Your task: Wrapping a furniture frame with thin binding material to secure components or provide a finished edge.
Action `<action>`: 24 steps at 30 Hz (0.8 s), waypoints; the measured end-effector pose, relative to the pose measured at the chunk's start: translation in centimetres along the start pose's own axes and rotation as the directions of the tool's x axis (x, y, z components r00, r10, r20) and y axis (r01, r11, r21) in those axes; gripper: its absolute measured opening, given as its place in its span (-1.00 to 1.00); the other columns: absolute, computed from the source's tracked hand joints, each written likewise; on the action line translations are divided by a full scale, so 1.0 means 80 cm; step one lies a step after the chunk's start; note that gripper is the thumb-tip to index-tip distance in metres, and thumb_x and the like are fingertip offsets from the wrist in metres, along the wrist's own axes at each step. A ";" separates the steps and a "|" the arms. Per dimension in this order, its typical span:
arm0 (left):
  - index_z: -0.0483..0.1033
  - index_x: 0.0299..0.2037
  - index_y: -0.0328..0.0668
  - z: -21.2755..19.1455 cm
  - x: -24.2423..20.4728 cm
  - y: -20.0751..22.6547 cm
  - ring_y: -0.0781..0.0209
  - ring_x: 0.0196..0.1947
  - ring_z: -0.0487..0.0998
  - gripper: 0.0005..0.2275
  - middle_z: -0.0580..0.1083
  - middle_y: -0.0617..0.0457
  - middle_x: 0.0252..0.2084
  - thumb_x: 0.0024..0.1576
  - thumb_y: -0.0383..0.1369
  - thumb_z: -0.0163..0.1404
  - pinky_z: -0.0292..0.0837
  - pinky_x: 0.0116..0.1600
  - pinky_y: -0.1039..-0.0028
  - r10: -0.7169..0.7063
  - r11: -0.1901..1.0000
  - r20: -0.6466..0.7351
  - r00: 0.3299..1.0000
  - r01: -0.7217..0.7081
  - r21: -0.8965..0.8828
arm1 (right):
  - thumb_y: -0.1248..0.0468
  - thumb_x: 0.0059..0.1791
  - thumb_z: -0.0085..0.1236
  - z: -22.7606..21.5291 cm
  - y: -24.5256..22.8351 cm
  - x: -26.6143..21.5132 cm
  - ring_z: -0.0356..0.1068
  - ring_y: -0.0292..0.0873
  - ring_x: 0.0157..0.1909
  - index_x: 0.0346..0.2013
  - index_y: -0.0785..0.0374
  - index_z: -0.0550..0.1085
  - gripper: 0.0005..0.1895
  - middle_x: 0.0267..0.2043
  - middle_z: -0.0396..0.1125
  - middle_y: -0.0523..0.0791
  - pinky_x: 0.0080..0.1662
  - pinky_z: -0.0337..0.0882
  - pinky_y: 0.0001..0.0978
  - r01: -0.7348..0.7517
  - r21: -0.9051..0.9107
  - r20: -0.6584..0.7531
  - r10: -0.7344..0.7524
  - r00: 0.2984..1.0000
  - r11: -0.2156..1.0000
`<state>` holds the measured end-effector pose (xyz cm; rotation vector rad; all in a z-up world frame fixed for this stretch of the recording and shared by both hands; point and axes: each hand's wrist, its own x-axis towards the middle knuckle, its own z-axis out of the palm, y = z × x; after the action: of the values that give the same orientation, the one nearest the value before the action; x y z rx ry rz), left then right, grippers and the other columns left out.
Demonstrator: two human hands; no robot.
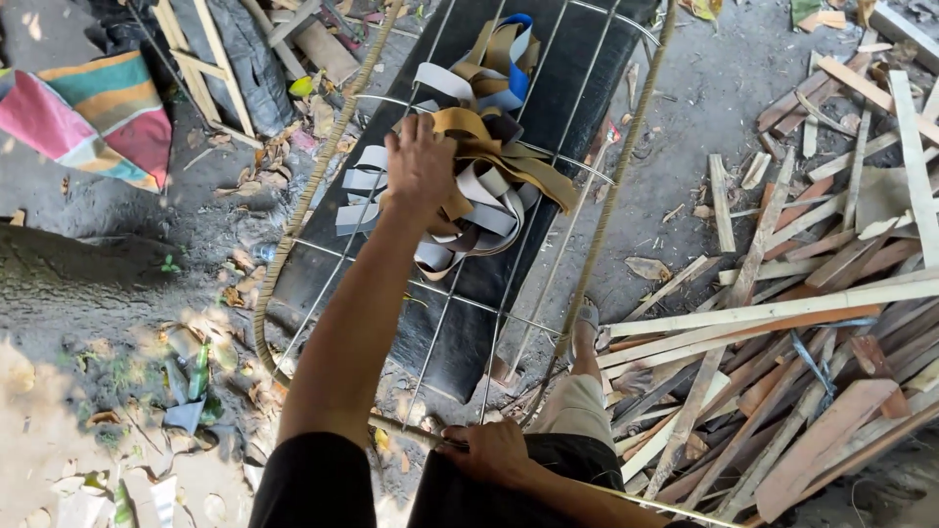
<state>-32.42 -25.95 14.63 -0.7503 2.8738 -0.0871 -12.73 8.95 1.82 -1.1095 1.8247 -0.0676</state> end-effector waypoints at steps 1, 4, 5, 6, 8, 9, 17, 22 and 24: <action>0.60 0.09 0.11 0.010 -0.007 -0.006 -0.25 0.41 0.12 -0.74 0.18 -0.27 0.43 0.20 -0.36 0.08 0.21 0.34 -0.18 0.007 1.000 0.000 1.000 -0.007 0.001 | -0.50 0.04 -0.36 -0.001 -0.001 -0.003 0.49 0.13 -0.08 0.34 -0.41 0.42 -0.28 -0.18 0.51 0.07 0.19 0.22 0.01 -0.004 0.005 -0.003 0.004 1.000 1.000; 0.66 -0.19 -0.18 0.007 -0.043 -0.027 -0.21 0.25 0.28 -0.83 0.38 -0.20 0.21 0.17 -0.26 0.14 0.28 0.10 -0.12 0.136 0.965 -0.449 0.883 -0.221 -0.142 | -0.49 0.02 -0.29 -0.009 -0.005 -0.005 0.45 0.13 0.09 0.33 -0.38 0.43 -0.28 0.03 0.47 0.07 0.32 0.08 0.09 -0.031 0.069 0.025 0.030 0.999 0.997; 0.63 -0.24 -0.22 -0.012 -0.069 -0.029 -0.20 0.16 0.38 -0.87 0.41 -0.18 0.16 0.19 -0.31 0.16 0.40 0.09 -0.10 0.134 0.938 -0.528 0.838 -0.279 -0.205 | -0.48 0.02 -0.28 -0.010 -0.007 -0.006 0.46 0.11 0.09 0.31 -0.37 0.45 -0.30 0.03 0.48 0.05 0.31 0.10 0.07 -0.028 0.080 0.021 0.026 0.999 0.996; 0.60 -0.29 -0.25 -0.032 -0.092 -0.030 -0.20 0.08 0.48 -0.88 0.45 -0.16 0.10 0.20 -0.37 0.17 0.52 0.09 -0.09 0.125 0.902 -0.606 0.786 -0.344 -0.260 | -0.47 0.03 -0.26 -0.013 -0.007 -0.007 0.47 0.09 0.09 0.29 -0.36 0.47 -0.31 0.03 0.48 0.03 0.30 0.13 0.05 -0.026 0.090 0.013 0.025 1.000 0.996; 0.56 -0.32 -0.28 -0.057 -0.146 -0.044 -0.12 0.01 0.50 -0.89 0.50 -0.15 0.01 0.17 -0.41 0.20 0.48 0.06 0.01 0.105 0.844 -0.678 0.727 -0.426 -0.326 | -0.46 0.03 -0.24 -0.018 -0.008 -0.009 0.50 0.08 0.00 0.26 -0.36 0.49 -0.34 -0.06 0.51 0.01 0.21 0.21 0.02 -0.018 0.078 0.004 0.018 1.000 0.997; 0.52 -0.35 -0.30 -0.068 -0.174 -0.051 -0.04 -0.05 0.52 -0.87 0.54 -0.14 -0.08 0.15 -0.46 0.22 0.43 0.03 0.11 0.072 0.774 -0.741 0.667 -0.506 -0.380 | -0.44 0.04 -0.22 -0.020 -0.010 -0.011 0.53 0.08 -0.09 0.24 -0.36 0.51 -0.37 -0.16 0.53 -0.01 0.13 0.30 0.00 -0.010 0.065 -0.003 0.010 1.000 0.998; 0.40 -0.26 -0.29 0.043 -0.331 -0.112 0.43 -0.79 0.29 -0.90 0.45 0.08 -0.58 0.33 -0.55 -0.12 0.20 -0.80 0.62 -0.126 0.690 -0.459 0.880 -0.255 -0.678 | -0.47 0.00 -0.26 -0.044 -0.033 -0.036 0.44 0.08 0.16 0.31 -0.40 0.45 -0.30 0.10 0.48 -0.03 0.30 0.21 0.02 -0.081 0.036 0.025 0.080 0.996 0.996; 0.54 -0.17 -0.42 0.118 -0.375 -0.104 0.45 -0.82 0.35 -0.93 0.56 -0.02 -0.53 0.26 -0.68 0.01 0.20 -0.84 0.73 -0.230 0.745 -0.327 0.917 -0.050 -0.665 | -0.42 0.02 -0.23 -0.041 -0.034 -0.035 0.41 0.11 0.23 0.30 -0.41 0.45 -0.35 0.12 0.46 0.02 0.32 0.18 0.01 -0.103 0.039 0.009 0.103 0.995 0.994; 0.59 0.06 0.05 0.108 -0.390 -0.086 -0.01 -0.09 0.62 -0.71 0.65 0.04 -0.11 0.14 -0.48 0.19 0.61 0.07 0.16 -0.276 0.791 -0.120 0.954 0.155 -0.592 | -0.43 0.01 -0.23 -0.039 -0.033 -0.035 0.46 0.03 0.18 0.28 -0.41 0.47 -0.35 0.02 0.52 -0.02 0.35 0.13 -0.02 -0.109 0.045 -0.002 0.110 0.994 0.993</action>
<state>-0.77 -16.77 11.44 -1.2383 2.9990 0.7660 -12.95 8.14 6.69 -0.9773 1.8758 -0.0459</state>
